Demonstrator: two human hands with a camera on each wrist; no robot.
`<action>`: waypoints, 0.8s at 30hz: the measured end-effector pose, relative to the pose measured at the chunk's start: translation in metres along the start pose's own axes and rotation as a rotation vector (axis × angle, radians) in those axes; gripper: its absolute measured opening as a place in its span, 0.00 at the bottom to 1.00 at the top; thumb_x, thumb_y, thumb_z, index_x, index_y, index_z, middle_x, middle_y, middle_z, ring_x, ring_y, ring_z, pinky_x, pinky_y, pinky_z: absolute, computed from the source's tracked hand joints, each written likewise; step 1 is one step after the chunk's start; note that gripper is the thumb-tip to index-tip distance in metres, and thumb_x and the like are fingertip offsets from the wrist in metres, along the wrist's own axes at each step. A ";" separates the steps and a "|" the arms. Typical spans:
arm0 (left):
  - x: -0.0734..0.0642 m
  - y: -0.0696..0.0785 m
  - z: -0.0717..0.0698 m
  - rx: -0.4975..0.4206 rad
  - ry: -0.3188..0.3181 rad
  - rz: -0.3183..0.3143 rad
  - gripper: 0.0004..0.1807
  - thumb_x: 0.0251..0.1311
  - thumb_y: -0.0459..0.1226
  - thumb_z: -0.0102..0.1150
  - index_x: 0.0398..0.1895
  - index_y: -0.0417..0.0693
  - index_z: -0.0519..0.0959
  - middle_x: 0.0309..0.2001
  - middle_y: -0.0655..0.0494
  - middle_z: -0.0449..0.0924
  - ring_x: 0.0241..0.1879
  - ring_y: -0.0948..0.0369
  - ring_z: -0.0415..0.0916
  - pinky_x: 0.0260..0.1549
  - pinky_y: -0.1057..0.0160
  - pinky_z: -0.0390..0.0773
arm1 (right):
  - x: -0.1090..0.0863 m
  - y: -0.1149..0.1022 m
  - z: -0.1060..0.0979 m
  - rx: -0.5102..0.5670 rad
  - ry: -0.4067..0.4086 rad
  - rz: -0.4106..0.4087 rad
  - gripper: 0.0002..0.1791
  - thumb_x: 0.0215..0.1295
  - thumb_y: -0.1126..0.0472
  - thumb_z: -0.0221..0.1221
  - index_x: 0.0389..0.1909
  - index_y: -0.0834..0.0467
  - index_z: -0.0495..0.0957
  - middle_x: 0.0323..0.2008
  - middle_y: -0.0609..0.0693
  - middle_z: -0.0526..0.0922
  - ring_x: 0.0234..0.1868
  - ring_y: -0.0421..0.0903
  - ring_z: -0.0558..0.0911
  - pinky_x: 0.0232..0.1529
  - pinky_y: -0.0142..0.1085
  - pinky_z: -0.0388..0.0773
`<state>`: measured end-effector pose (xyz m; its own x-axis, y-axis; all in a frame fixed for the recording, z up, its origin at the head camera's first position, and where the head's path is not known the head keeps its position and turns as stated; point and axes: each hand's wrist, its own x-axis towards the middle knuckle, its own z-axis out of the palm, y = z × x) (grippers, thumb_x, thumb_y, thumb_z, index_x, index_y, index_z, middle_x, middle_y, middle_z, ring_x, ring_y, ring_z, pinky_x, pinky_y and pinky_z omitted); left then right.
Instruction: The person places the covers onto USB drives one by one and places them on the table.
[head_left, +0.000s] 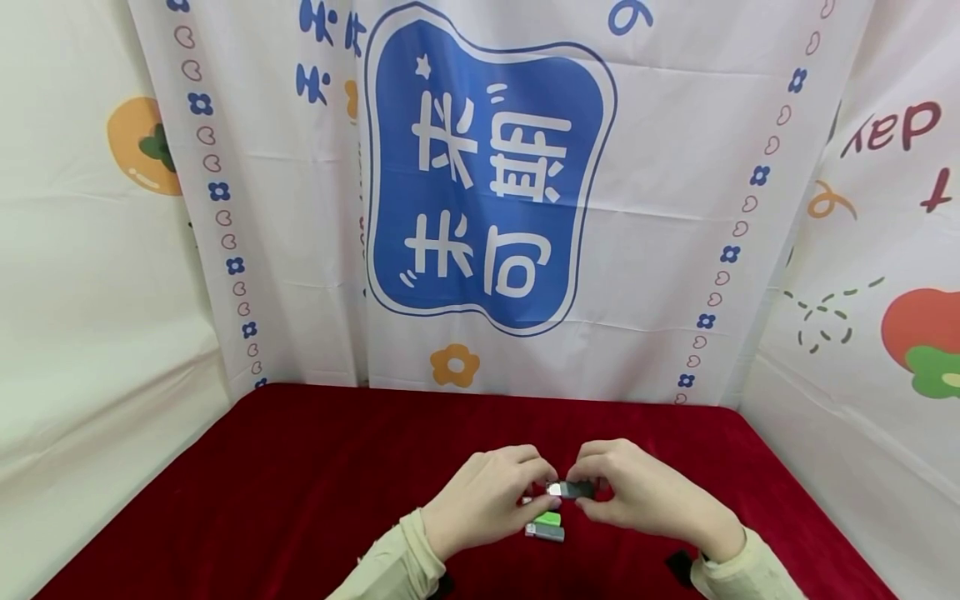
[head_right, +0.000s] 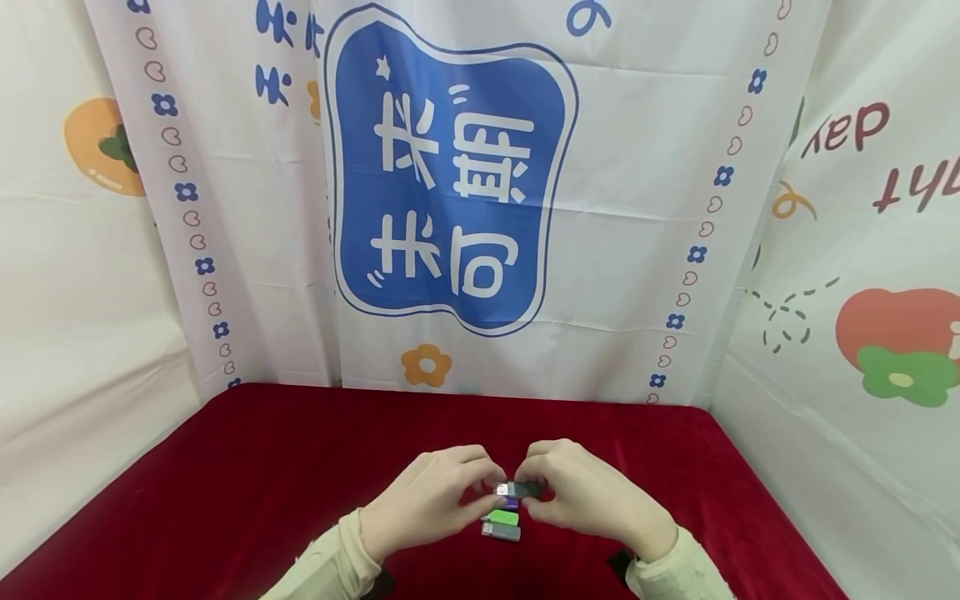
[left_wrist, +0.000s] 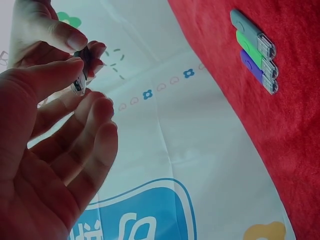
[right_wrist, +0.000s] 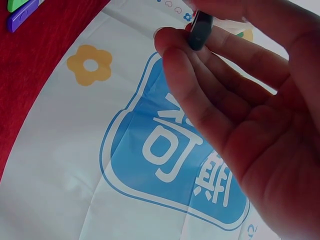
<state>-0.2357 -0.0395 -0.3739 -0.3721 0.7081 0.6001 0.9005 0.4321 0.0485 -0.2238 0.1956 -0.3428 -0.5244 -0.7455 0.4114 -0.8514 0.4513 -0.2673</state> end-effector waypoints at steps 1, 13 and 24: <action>0.000 0.000 0.000 0.006 0.001 -0.010 0.06 0.60 0.42 0.68 0.37 0.51 0.84 0.34 0.64 0.78 0.26 0.74 0.69 0.24 0.83 0.65 | 0.000 0.000 0.000 -0.001 0.001 0.001 0.12 0.50 0.72 0.69 0.33 0.53 0.84 0.29 0.37 0.76 0.27 0.32 0.74 0.27 0.25 0.75; 0.001 0.000 -0.002 0.055 0.028 -0.044 0.07 0.60 0.44 0.69 0.33 0.52 0.85 0.30 0.64 0.79 0.26 0.74 0.68 0.23 0.82 0.65 | 0.000 -0.002 -0.001 0.001 0.024 0.005 0.12 0.51 0.71 0.69 0.35 0.54 0.85 0.30 0.37 0.76 0.27 0.37 0.77 0.28 0.29 0.78; 0.001 -0.001 -0.003 0.050 0.033 -0.007 0.06 0.61 0.43 0.67 0.33 0.51 0.85 0.30 0.63 0.78 0.25 0.73 0.68 0.23 0.82 0.66 | 0.001 -0.001 -0.001 0.007 0.039 -0.028 0.12 0.51 0.72 0.69 0.36 0.55 0.85 0.32 0.38 0.77 0.27 0.36 0.76 0.28 0.25 0.75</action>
<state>-0.2363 -0.0412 -0.3712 -0.3697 0.6866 0.6260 0.8855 0.4645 0.0135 -0.2230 0.1948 -0.3415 -0.5002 -0.7385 0.4522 -0.8659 0.4265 -0.2613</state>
